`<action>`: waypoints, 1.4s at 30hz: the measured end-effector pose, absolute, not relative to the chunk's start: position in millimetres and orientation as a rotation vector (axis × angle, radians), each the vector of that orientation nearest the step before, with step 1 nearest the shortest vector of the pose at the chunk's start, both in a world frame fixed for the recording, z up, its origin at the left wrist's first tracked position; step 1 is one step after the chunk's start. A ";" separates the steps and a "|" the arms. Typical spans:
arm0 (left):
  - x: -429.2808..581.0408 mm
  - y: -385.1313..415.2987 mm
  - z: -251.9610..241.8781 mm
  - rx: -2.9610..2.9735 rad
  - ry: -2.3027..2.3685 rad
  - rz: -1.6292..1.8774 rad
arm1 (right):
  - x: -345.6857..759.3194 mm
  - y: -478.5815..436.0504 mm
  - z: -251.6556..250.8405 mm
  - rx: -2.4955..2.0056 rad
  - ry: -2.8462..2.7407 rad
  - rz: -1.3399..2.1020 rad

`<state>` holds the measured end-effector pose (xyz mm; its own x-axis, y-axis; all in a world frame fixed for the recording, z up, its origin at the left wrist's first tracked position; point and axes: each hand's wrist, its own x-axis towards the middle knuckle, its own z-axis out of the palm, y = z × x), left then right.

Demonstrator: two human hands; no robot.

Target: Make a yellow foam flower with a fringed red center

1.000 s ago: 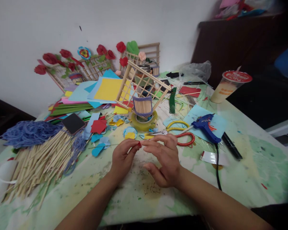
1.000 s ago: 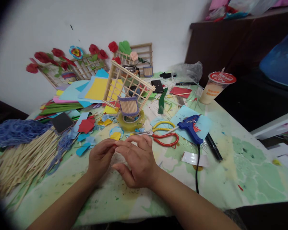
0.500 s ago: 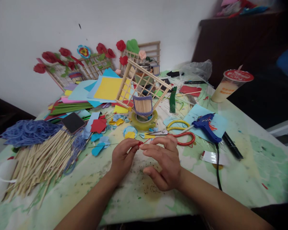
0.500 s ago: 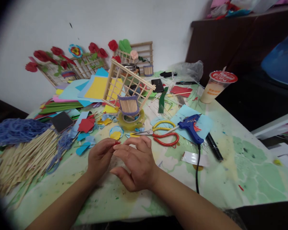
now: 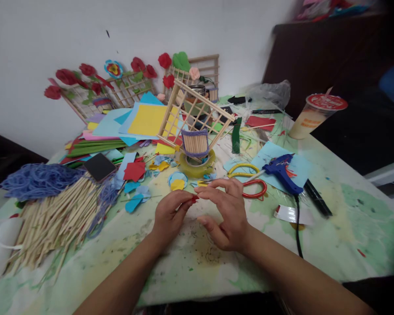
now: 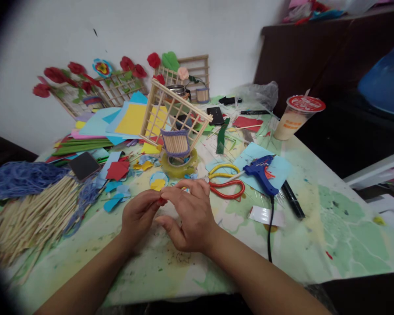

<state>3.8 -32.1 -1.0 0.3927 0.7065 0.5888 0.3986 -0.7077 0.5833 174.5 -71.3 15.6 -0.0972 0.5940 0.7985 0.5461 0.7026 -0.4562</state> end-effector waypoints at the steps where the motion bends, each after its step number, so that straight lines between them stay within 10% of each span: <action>1: 3.9 -32.0 -1.0 2.301 0.960 1.239 | 175.1 -71.5 15.6 -0.905 -1.742 0.043; 42: 4.2 -30.8 -2.6 2.227 1.083 1.310 | 174.4 -69.7 15.1 -0.955 -1.782 -0.001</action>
<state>4.2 -30.8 -2.6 0.2848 0.7531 0.5930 0.4409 -0.6523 0.6166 174.4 -69.7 15.1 -0.1158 0.5974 0.7936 0.5984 0.6796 -0.4243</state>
